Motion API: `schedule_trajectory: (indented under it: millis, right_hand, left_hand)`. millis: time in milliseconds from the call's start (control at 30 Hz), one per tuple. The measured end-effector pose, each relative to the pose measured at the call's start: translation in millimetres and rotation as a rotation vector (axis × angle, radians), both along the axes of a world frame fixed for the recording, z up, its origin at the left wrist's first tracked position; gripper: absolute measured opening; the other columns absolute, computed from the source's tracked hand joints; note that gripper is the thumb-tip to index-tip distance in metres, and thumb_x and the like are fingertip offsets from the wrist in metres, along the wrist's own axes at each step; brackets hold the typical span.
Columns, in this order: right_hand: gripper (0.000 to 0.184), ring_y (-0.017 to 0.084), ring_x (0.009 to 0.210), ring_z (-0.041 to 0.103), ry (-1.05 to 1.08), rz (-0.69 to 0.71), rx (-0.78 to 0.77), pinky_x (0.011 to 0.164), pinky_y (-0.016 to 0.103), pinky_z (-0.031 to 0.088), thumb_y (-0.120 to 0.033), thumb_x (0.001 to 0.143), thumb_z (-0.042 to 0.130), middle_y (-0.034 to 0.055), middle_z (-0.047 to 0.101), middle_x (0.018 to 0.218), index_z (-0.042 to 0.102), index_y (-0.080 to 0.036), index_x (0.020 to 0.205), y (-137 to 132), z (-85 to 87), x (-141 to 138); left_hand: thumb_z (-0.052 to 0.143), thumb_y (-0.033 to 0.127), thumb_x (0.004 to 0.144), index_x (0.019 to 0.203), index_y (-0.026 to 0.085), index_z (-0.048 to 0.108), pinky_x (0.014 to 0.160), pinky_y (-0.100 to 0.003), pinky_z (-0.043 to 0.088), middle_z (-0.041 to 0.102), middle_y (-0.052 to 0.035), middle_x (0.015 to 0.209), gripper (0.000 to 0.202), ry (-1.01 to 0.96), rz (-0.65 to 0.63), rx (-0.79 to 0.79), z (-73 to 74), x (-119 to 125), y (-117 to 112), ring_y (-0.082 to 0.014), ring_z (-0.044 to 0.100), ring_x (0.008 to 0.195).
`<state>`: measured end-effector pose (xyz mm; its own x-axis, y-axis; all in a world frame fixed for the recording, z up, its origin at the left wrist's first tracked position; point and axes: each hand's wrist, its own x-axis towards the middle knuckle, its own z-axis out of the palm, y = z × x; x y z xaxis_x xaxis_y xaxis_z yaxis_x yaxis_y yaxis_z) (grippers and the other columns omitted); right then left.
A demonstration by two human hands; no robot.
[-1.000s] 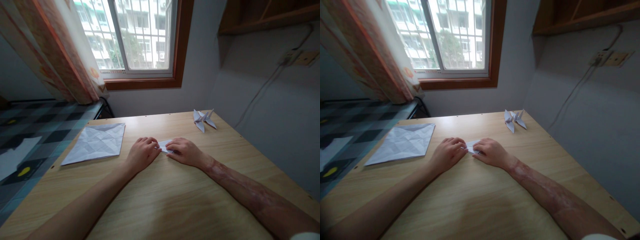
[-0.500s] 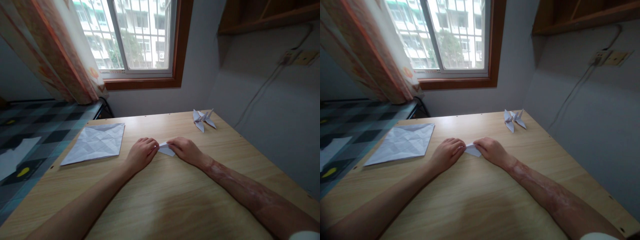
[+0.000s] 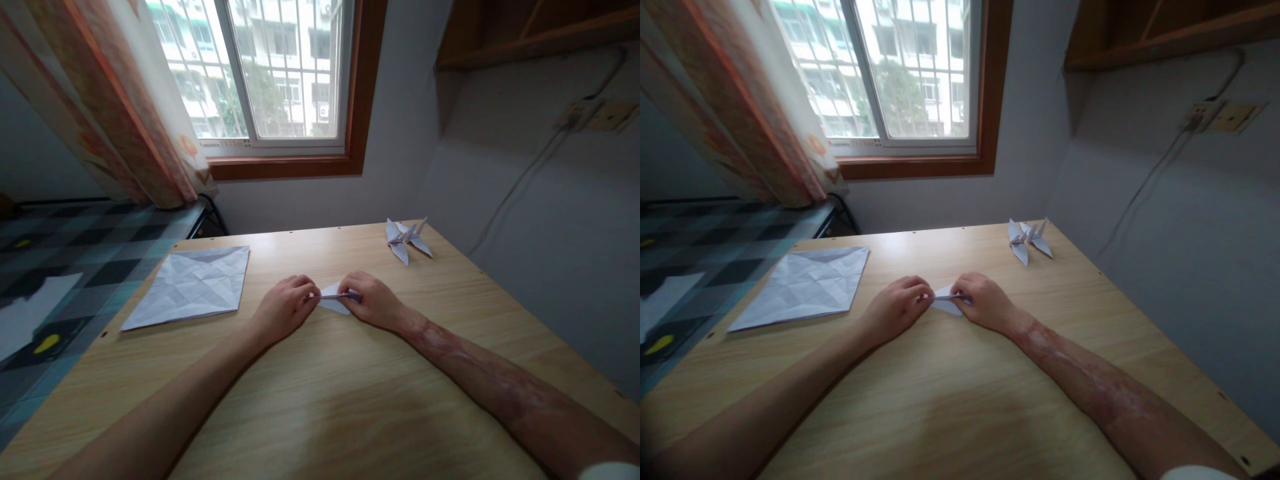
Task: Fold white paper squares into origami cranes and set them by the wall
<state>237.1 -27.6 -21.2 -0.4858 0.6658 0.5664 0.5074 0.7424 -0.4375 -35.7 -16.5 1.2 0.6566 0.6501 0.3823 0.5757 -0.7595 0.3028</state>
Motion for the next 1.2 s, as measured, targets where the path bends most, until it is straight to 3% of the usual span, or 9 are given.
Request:
schedule_trajectory:
  millis: [233,333,400,533,667,867,1000,1200]
  right_hand:
    - [0.013,0.025,0.094,0.070,-0.003,0.030,0.117,0.089,0.040,0.054,-0.013,0.099,0.070,0.0053,0.080,0.101,0.071,-0.026,0.099,-3,2.6,0]
    - [0.006,0.027,0.098,0.071,-0.013,0.047,0.108,0.094,0.043,0.055,-0.028,0.100,0.075,0.0070,0.080,0.107,0.071,-0.026,0.105,-8,7.6,0]
    - [0.017,0.029,0.103,0.070,-0.011,0.069,0.078,0.098,0.045,0.054,-0.037,0.100,0.076,0.0092,0.079,0.114,0.071,-0.026,0.112,-11,11.4,0]
    - [0.028,0.031,0.110,0.069,-0.008,0.088,0.012,0.102,0.047,0.054,-0.022,0.099,0.062,0.0116,0.077,0.122,0.066,-0.023,0.127,-11,13.8,0]
    - [0.043,0.031,0.112,0.070,-0.040,0.054,-0.002,0.102,0.046,0.055,-0.017,0.089,0.071,0.0116,0.077,0.122,0.065,-0.020,0.132,-7,7.9,-1]
    - [0.041,0.026,0.099,0.073,-0.032,0.004,-0.010,0.096,0.042,0.054,-0.010,0.091,0.070,0.0064,0.080,0.107,0.067,-0.021,0.131,-3,1.4,-3]
    - [0.033,0.024,0.093,0.072,-0.014,-0.035,-0.001,0.092,0.039,0.053,-0.012,0.098,0.066,0.0052,0.079,0.099,0.070,-0.021,0.130,-3,0.2,-2]
    - [0.037,0.024,0.097,0.072,-0.042,-0.007,0.036,0.094,0.039,0.051,-0.010,0.099,0.063,0.0059,0.080,0.104,0.070,-0.023,0.133,-4,3.7,-2]
  left_hand:
    - [0.050,0.024,0.110,0.107,0.024,0.070,0.094,-0.040,0.056,0.078,-0.0076,0.111,0.020,-0.018,0.021,0.018,-0.1,0,-1,-0.0254,0.074,0.104]
    - [0.049,0.023,0.110,0.108,0.024,0.068,0.093,-0.041,0.055,0.077,-0.0073,0.108,0.019,-0.015,0.052,0.015,-0.3,-1,-1,-0.0260,0.073,0.101]
    - [0.049,0.024,0.110,0.108,0.024,0.067,0.094,-0.042,0.055,0.077,-0.0073,0.108,0.018,-0.037,0.063,0.017,-0.1,-1,-1,-0.0263,0.072,0.102]
    - [0.052,0.022,0.109,0.108,0.024,0.066,0.100,-0.043,0.054,0.077,-0.0072,0.112,0.014,-0.092,0.062,0.069,-0.5,-2,0,-0.0272,0.068,0.109]
    - [0.053,0.019,0.108,0.106,0.024,0.064,0.097,-0.043,0.054,0.076,-0.0067,0.108,0.012,-0.053,0.057,0.091,-4.7,-4,3,-0.0279,0.066,0.106]
    - [0.052,0.013,0.104,0.107,0.024,0.063,0.091,-0.040,0.055,0.073,-0.0069,0.105,0.016,-0.067,0.057,0.000,-6.5,-3,1,-0.0270,0.067,0.105]
    - [0.051,0.026,0.109,0.114,0.022,0.066,0.093,-0.041,0.054,0.073,-0.0091,0.111,0.017,-0.054,0.004,-0.065,3.8,0,-5,-0.0273,0.068,0.105]
    - [0.062,0.054,0.107,0.125,0.022,0.072,0.095,-0.044,0.055,0.070,-0.0115,0.116,0.038,-0.025,-0.027,-0.086,12.9,0,-10,-0.0290,0.068,0.105]
